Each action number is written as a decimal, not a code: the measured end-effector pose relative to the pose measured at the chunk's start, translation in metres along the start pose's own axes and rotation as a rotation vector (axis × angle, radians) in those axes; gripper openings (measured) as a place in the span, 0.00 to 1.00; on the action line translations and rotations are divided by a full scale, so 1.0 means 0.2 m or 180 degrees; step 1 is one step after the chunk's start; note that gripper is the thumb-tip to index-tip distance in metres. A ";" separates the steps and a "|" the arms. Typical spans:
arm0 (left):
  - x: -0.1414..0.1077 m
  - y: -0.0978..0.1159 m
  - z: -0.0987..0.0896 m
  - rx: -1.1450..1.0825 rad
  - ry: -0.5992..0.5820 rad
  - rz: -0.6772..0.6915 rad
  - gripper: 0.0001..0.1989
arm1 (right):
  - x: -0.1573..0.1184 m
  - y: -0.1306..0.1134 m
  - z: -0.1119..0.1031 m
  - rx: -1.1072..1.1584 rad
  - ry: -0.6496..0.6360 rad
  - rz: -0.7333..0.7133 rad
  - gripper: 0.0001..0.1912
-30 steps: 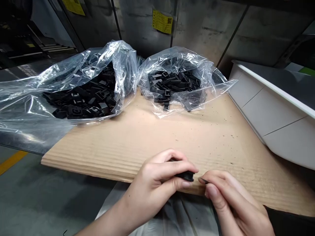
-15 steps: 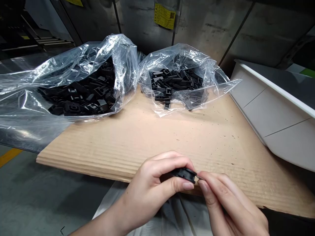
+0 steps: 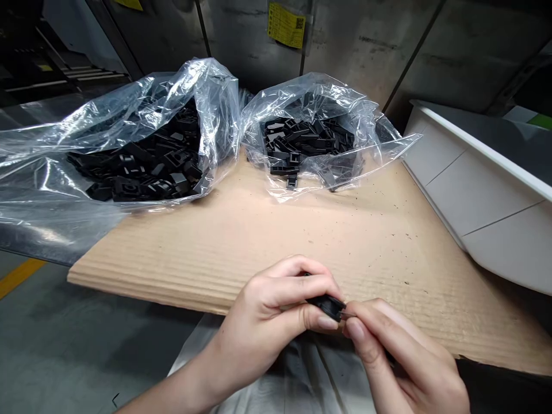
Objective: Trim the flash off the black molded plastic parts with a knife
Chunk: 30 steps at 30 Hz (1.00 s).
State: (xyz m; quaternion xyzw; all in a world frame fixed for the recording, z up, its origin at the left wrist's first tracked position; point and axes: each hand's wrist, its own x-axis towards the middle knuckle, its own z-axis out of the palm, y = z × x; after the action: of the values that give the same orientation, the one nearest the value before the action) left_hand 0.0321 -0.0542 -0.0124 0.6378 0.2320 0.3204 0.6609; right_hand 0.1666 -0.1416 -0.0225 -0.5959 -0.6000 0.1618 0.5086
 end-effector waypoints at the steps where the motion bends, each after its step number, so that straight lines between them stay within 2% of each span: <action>1: 0.00 0.00 0.00 0.0023 -0.0017 0.0019 0.08 | 0.00 0.00 0.00 -0.0023 -0.0046 -0.0011 0.10; 8: 0.01 0.01 -0.01 0.0059 -0.0120 -0.0009 0.08 | 0.03 0.00 -0.03 0.0087 -0.0484 0.0069 0.08; 13: 0.01 0.01 -0.02 0.0024 -0.0184 0.0027 0.07 | 0.08 -0.03 -0.08 0.0110 -0.1001 0.0171 0.08; 15: 0.01 0.01 -0.03 0.0017 -0.0241 0.0037 0.07 | 0.11 -0.03 -0.10 0.0283 -0.1319 0.0408 0.11; 18: 0.01 0.02 -0.03 0.0032 -0.0306 0.0053 0.06 | 0.12 -0.02 -0.11 0.0815 -0.1659 0.1084 0.15; 20: 0.01 0.02 -0.02 0.0045 -0.0212 0.0075 0.07 | 0.12 -0.01 -0.12 0.1262 -0.1823 0.1453 0.16; 23: 0.01 0.01 -0.02 0.0080 0.0018 0.0090 0.08 | 0.10 0.00 -0.14 0.1591 -0.2090 0.1547 0.14; 25: 0.01 0.01 -0.02 0.0099 0.0103 0.0053 0.09 | 0.08 0.00 -0.17 0.1432 -0.2008 0.1358 0.09; 27: 0.01 0.00 -0.02 0.0091 0.0160 0.0030 0.09 | 0.07 0.02 -0.19 0.1043 -0.1562 0.0920 0.06; 30: 0.00 -0.01 -0.01 0.0068 0.0186 0.0067 0.08 | 0.03 0.05 -0.19 -0.0067 -0.0683 0.0019 0.19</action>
State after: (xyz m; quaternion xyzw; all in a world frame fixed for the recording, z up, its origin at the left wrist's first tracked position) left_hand 0.0305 -0.0527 -0.0141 0.6376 0.2479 0.3433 0.6435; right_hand 0.2027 -0.1499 -0.0116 -0.5822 -0.6509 0.2198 0.4348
